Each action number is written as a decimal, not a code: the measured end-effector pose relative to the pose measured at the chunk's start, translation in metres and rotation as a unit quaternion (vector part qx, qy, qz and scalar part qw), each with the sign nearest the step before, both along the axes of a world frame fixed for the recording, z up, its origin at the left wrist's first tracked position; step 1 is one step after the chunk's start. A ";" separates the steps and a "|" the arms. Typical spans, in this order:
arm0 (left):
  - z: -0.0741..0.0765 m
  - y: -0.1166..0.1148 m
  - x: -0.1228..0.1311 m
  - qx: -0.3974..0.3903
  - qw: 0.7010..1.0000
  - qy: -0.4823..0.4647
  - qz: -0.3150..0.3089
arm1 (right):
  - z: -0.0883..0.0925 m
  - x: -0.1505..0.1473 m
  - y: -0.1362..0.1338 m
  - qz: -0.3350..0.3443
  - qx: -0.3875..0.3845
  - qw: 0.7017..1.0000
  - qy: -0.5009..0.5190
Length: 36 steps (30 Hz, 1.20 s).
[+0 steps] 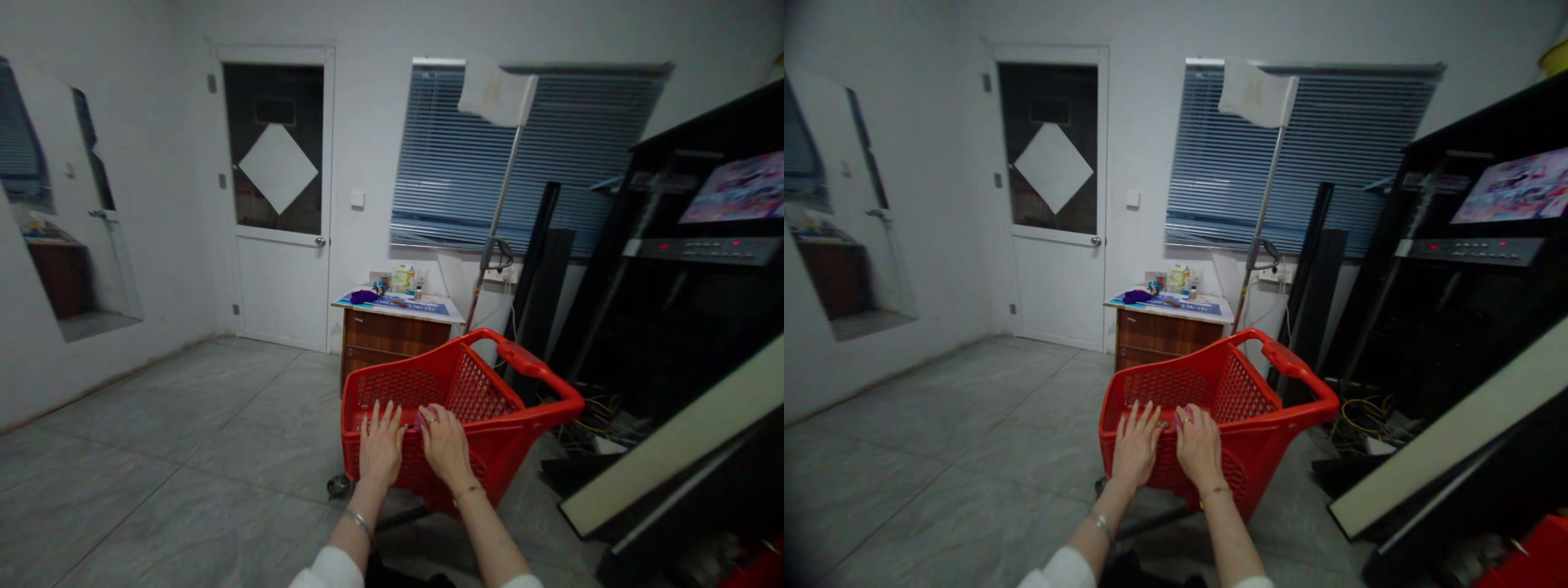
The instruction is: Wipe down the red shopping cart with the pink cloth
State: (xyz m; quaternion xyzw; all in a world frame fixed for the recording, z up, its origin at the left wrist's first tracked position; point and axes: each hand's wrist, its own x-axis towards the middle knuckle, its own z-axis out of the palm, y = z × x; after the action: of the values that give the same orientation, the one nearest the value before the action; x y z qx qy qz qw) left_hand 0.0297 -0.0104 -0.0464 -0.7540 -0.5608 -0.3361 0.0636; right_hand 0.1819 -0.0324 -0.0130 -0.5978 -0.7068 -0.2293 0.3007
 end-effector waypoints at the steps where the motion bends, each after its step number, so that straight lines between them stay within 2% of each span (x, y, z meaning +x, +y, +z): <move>1: 0.000 0.001 0.000 0.001 1.000 0.001 -0.002 | 0.005 0.014 0.000 0.003 -0.007 1.000 -0.009; 6: 0.000 0.001 0.004 -0.001 1.000 -0.008 -0.004 | 0.026 0.091 -0.003 -0.088 0.010 0.996 -0.024; 9: 0.001 0.000 0.006 -0.004 1.000 -0.011 0.001 | 0.027 0.102 -0.004 -0.125 0.044 0.991 -0.013; 11: 0.001 0.000 0.007 -0.003 1.000 -0.010 0.003 | 0.019 0.085 -0.003 -0.132 0.061 0.989 0.002; 16: -0.001 0.001 0.004 0.001 1.000 -0.005 -0.005 | -0.007 0.003 0.005 -0.072 0.055 0.995 0.034; 19: -0.002 0.002 0.002 -0.004 1.000 -0.002 -0.012 | -0.012 -0.014 0.007 -0.041 0.041 0.998 0.028; 21: -0.001 0.003 0.001 -0.006 1.000 -0.003 -0.014 | -0.008 0.004 0.006 -0.023 0.029 0.999 0.008; 23: 0.000 0.003 0.001 -0.009 1.000 -0.007 -0.015 | 0.003 0.039 0.004 -0.031 0.024 0.999 -0.013; 27: 0.000 0.002 0.004 -0.012 1.000 -0.013 -0.018 | 0.028 0.114 -0.001 -0.110 0.053 0.992 -0.031; 29: 0.000 0.000 0.007 -0.009 1.000 -0.015 -0.014 | 0.032 0.128 -0.002 -0.138 0.075 0.987 -0.028; 32: -0.001 -0.001 0.009 -0.004 1.000 -0.016 -0.006 | 0.022 0.103 0.000 -0.160 0.098 0.982 -0.003; 36: -0.002 -0.002 0.008 -0.005 1.000 -0.010 -0.005 | -0.006 0.024 0.004 -0.106 0.076 0.991 0.021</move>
State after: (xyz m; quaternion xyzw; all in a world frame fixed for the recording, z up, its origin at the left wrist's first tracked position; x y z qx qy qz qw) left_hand 0.0377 -0.0125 -0.0479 -0.7537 -0.5592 -0.3411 0.0529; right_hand 0.2064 -0.0285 -0.0185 -0.6495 -0.6133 -0.3005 0.3343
